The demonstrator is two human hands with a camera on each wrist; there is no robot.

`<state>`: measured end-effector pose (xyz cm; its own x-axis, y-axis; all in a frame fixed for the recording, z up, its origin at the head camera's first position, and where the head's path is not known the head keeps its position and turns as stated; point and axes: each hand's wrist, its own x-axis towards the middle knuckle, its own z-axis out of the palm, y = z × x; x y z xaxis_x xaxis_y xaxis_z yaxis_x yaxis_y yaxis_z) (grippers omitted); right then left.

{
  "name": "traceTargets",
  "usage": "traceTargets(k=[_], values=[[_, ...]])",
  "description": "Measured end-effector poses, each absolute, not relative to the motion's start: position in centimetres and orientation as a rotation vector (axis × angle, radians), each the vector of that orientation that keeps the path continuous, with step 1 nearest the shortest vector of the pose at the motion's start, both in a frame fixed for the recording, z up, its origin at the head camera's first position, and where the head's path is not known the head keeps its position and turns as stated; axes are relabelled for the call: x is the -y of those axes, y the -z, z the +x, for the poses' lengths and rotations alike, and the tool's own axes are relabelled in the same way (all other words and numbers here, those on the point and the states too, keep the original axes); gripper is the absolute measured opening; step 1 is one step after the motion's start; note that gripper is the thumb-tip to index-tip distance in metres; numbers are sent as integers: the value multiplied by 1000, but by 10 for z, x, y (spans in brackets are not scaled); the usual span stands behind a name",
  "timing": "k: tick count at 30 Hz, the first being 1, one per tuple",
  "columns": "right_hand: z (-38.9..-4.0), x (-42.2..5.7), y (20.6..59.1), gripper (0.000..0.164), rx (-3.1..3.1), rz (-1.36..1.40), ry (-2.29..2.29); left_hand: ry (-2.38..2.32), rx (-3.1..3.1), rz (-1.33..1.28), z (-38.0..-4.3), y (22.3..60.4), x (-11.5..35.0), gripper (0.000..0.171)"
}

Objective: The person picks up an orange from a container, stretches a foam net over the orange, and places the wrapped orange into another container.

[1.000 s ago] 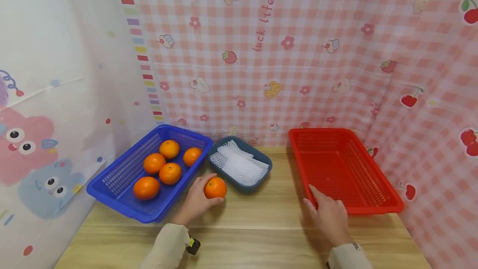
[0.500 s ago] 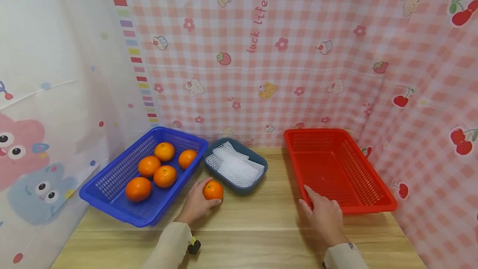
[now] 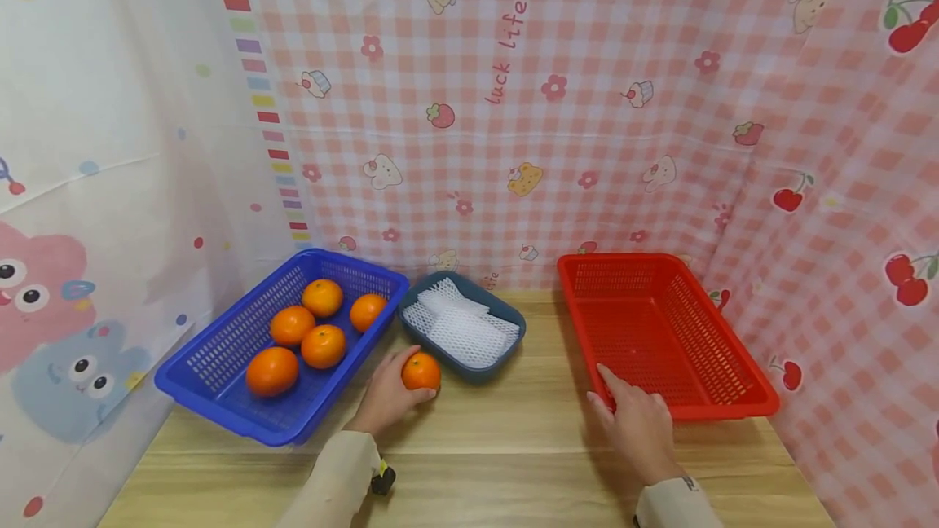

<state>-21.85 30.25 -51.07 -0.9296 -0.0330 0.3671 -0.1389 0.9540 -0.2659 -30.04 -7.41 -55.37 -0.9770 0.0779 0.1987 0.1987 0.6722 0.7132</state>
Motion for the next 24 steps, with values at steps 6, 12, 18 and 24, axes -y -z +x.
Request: traceTargets(k=[6,12,18,24], values=[[-218,-302,510,52,2728,135,-403,1144,2751,-207,-299,549,75,79],[-217,-303,510,53,2738,109,-411,1080,2704,-290,-297,525,76,76],[-217,-303,509,55,2757,108,-418,999,2630,-340,-298,483,89,71],[-218,-302,509,56,2781,105,-424,823,2660,-311,-299,470,116,66]])
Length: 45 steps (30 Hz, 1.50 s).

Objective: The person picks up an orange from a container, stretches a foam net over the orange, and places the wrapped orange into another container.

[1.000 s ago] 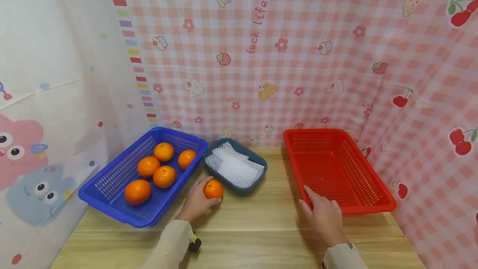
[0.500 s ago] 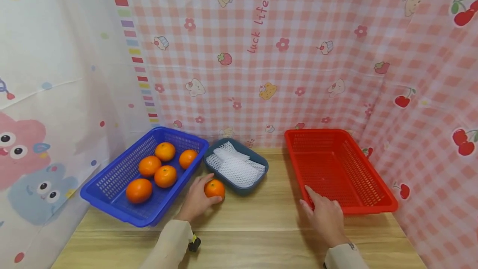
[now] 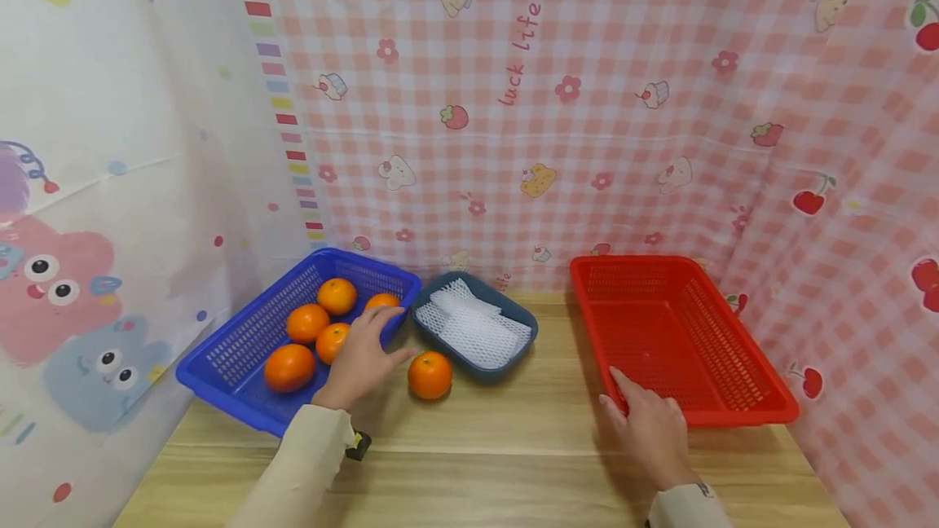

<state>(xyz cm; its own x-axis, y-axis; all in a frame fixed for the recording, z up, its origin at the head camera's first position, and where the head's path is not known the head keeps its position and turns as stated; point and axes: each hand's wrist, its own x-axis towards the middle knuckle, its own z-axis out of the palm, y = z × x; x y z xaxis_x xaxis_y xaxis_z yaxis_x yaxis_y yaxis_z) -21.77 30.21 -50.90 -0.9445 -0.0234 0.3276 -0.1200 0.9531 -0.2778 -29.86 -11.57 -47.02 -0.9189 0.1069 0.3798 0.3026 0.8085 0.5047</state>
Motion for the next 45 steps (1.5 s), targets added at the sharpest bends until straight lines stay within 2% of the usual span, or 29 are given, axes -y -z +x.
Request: traceTargets(k=[7,16,25,29,32,38,45], values=[[-218,-302,510,55,2775,103,-419,777,2713,-280,-295,479,144,67],[-219,-301,509,56,2785,119,-436,755,2817,-187,-286,483,159,68],[-226,-300,496,61,2873,115,-477,781,2859,-187,-285,492,166,59],[-232,-290,486,57,2802,167,-499,799,2825,-203,-285,494,168,54],[-246,-270,477,54,2668,252,-540,790,2815,-214,-285,495,170,53],[-291,-214,465,61,2652,402,-676,788,2785,-212,-286,495,172,52],[-337,-178,490,71,2806,492,-757,773,2780,-244,-285,499,168,51]])
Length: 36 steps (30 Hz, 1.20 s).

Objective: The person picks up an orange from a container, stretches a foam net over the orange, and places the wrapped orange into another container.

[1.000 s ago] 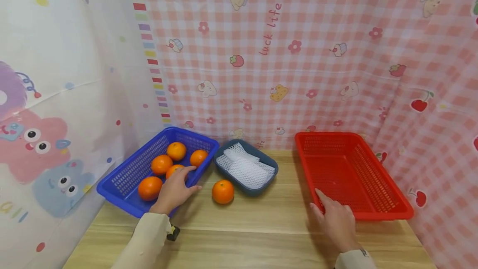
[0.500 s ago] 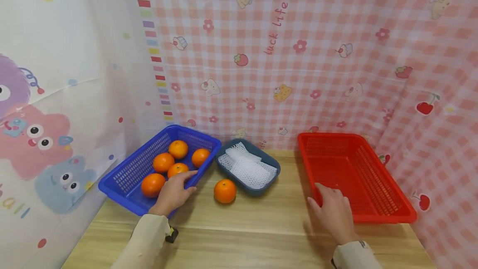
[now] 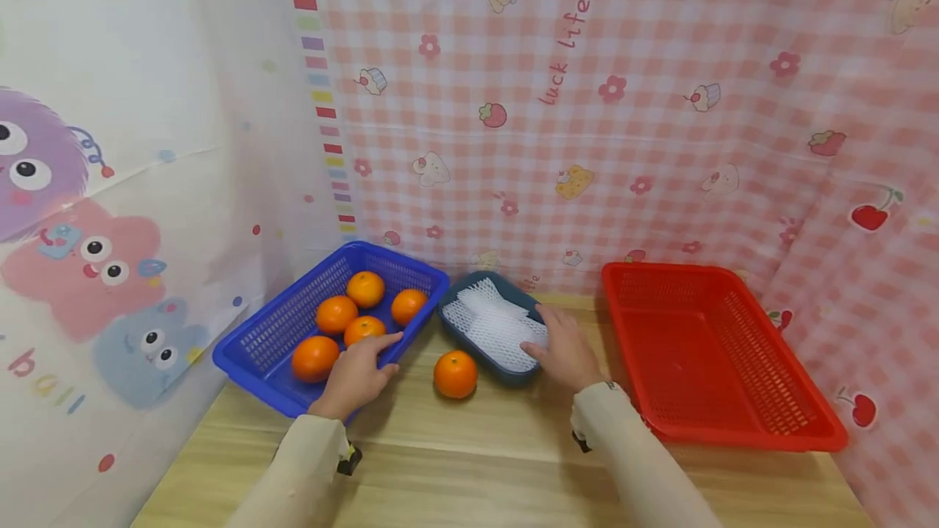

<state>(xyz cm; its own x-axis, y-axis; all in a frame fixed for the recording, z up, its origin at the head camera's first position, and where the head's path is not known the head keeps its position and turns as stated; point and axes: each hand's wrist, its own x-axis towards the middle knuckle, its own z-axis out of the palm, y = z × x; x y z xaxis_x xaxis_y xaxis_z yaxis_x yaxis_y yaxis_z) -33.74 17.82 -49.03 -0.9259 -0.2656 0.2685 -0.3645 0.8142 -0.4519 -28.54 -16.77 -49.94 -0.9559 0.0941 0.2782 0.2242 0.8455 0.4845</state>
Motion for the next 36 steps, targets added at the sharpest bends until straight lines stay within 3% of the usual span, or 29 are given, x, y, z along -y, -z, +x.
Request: traceTargets(k=[9,20,23,30,36], values=[[-350,-164,512,85,2909,512,-816,786,2801,-259,-284,499,163,51],[-357,-147,522,85,2960,484,-726,755,2791,-233,-285,499,169,51],[-356,-146,522,77,2925,457,-698,744,2797,-235,-284,499,168,51],[-355,-146,522,40,2789,454,-678,742,2780,-237,-282,496,166,51],[-353,-147,524,32,2668,453,-786,690,2800,-253,-282,497,168,50]])
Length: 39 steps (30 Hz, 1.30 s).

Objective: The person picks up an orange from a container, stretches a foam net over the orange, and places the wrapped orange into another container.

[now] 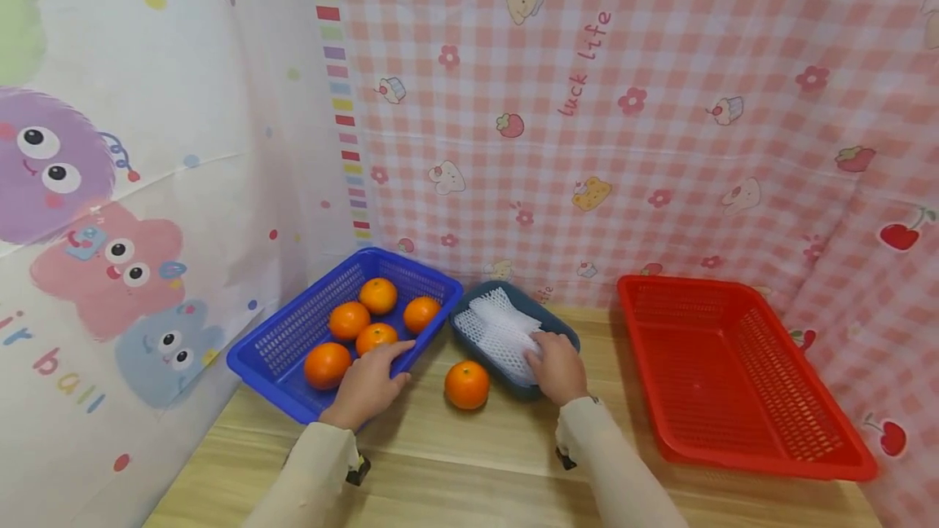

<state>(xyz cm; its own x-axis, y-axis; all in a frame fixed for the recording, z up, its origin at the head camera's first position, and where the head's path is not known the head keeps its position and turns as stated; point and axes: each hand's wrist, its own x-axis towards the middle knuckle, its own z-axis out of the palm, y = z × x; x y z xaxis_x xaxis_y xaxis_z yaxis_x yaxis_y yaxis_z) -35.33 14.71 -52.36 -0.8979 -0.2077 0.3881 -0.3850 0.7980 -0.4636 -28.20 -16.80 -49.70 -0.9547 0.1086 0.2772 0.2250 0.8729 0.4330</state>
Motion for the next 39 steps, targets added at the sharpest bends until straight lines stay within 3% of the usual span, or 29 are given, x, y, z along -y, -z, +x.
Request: traceTargets(k=[12,23,28,39], values=[[-324,-142,493,24,2438,353,-1166,639,2649,-344,-285,497,163,56],[-287,-129,491,23,2396,464,-1236,1158,2260,-548,-290,477,119,39],[-278,-124,493,21,2393,514,-1231,1394,2260,-603,-290,476,105,24],[-272,-125,492,19,2397,500,-1325,1763,2291,-514,-287,478,95,17]])
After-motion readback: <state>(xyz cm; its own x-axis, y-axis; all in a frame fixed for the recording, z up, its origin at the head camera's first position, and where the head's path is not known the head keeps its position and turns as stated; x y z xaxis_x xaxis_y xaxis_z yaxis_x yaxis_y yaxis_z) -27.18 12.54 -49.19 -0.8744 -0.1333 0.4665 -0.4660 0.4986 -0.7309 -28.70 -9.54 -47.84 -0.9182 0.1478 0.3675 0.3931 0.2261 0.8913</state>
